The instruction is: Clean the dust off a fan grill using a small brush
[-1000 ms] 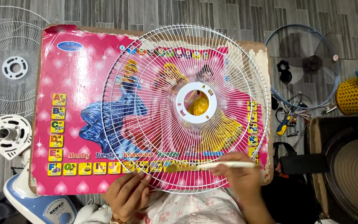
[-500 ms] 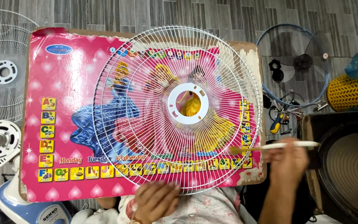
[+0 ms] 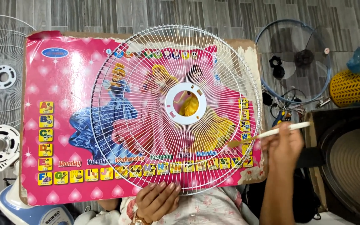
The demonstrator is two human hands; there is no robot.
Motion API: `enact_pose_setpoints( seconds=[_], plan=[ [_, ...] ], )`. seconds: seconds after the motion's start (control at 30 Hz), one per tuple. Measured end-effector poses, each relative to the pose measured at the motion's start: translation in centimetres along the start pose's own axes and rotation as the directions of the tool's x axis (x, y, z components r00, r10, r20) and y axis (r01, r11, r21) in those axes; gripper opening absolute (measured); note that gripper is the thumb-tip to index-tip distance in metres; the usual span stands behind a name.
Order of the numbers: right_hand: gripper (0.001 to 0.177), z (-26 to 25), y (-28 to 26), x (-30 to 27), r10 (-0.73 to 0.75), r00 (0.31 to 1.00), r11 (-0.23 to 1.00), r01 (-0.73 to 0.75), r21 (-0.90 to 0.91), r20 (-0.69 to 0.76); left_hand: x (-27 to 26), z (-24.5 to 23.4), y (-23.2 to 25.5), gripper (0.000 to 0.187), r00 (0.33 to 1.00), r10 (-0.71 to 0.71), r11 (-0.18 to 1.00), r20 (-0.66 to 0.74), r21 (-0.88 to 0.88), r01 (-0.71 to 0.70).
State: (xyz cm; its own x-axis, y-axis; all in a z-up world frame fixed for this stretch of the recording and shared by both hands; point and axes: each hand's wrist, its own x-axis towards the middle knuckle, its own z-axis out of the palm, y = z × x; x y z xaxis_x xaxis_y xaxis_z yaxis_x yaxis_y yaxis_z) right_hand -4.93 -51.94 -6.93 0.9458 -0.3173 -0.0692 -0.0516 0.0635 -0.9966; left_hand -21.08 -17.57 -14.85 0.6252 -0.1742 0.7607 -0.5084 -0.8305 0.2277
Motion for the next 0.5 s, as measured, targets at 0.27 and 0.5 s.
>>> enact_pose_setpoints(
  seconds=[0.27, 0.5],
  plan=[
    [0.017, 0.2, -0.1, -0.8, -0.039, 0.989, 0.997, 0.029, -0.072, -0.142, -0.2, 0.4, 0.0, 0.02, 1.0, 0.007, 1.0, -0.02, 0.005, -0.007],
    [0.012, 0.7, -0.4, -2.6, -0.113, 0.984, 0.993, 0.109, -0.034, -0.138, -0.5, 0.3, 0.2, 0.023, 1.0, -0.02, 0.999, -0.005, -0.038, 0.02]
  ],
)
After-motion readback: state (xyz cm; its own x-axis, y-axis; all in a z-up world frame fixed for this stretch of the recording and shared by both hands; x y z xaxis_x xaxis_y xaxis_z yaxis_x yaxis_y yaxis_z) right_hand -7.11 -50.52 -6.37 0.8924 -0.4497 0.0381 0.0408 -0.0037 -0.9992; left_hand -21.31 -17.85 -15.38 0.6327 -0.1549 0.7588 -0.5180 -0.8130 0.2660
